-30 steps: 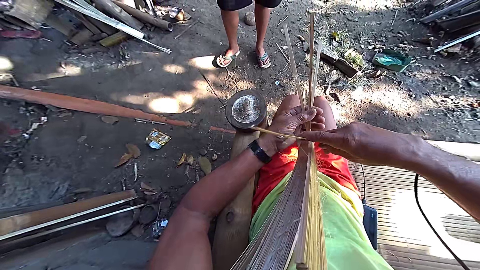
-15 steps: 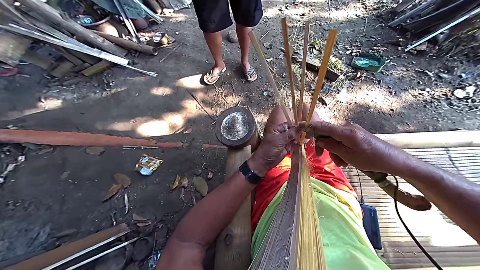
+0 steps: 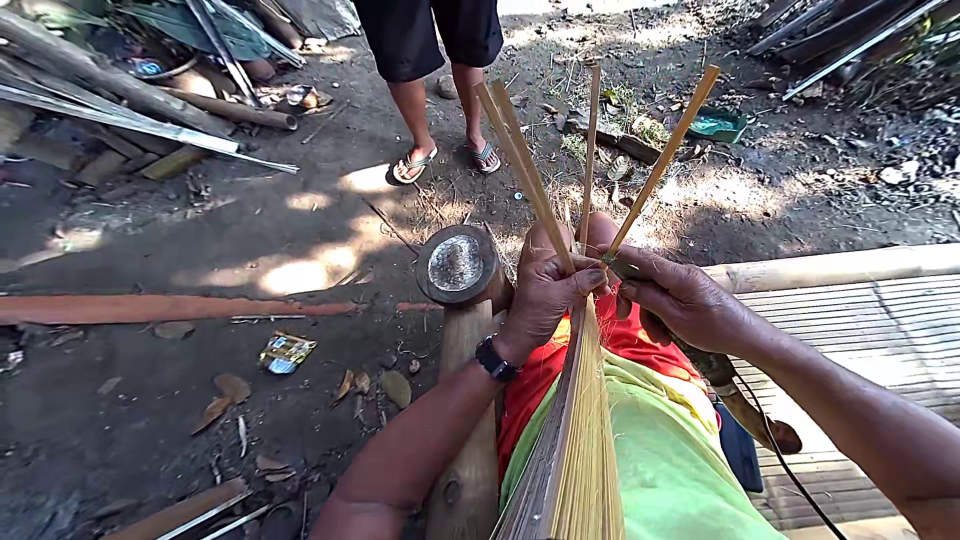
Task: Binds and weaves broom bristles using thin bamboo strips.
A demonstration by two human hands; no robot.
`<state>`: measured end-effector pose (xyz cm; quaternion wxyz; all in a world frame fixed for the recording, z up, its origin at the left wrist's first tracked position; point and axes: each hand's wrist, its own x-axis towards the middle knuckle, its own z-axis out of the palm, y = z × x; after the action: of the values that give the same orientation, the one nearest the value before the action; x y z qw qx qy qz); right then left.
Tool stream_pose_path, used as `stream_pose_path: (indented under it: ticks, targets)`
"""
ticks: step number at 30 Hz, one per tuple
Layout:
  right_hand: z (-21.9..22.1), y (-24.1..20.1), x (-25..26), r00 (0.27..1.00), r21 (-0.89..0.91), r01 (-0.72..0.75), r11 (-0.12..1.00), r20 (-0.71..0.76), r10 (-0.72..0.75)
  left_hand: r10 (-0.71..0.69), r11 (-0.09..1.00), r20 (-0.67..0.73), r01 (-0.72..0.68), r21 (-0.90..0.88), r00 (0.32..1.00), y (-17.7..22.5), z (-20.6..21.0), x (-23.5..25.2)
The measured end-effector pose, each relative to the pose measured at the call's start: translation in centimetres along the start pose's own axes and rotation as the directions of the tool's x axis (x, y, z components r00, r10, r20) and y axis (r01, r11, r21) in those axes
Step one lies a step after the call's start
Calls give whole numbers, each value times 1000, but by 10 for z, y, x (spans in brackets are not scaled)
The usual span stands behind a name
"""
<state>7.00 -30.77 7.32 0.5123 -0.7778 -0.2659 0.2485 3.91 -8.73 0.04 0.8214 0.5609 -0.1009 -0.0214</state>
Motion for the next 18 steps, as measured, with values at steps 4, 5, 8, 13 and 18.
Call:
stream_pose_path:
  ticks: [4,5,8,13,18]
  targets:
    - [-9,-16,-1,997,-55,43,998,-56,-46,10,1000,-11,-10,-3,1000,-1,1,4]
    - [-13,-24,-1,994,-69,60,996,-83,-66,10,1000,-10,-10,-6,1000,-2,1,3]
    - [-33,-53,-3,979,-71,94,993,-172,-105,10,1000,-12,-10,14,1000,-2,1,2]
    - [-88,-105,-13,909,5,281,960,-324,-264,34,996,-19,-32,86,999,-3,2,2]
    - [-122,-111,-32,841,-22,324,946,-451,-299,45,997,26,-47,66,999,0,0,-9]
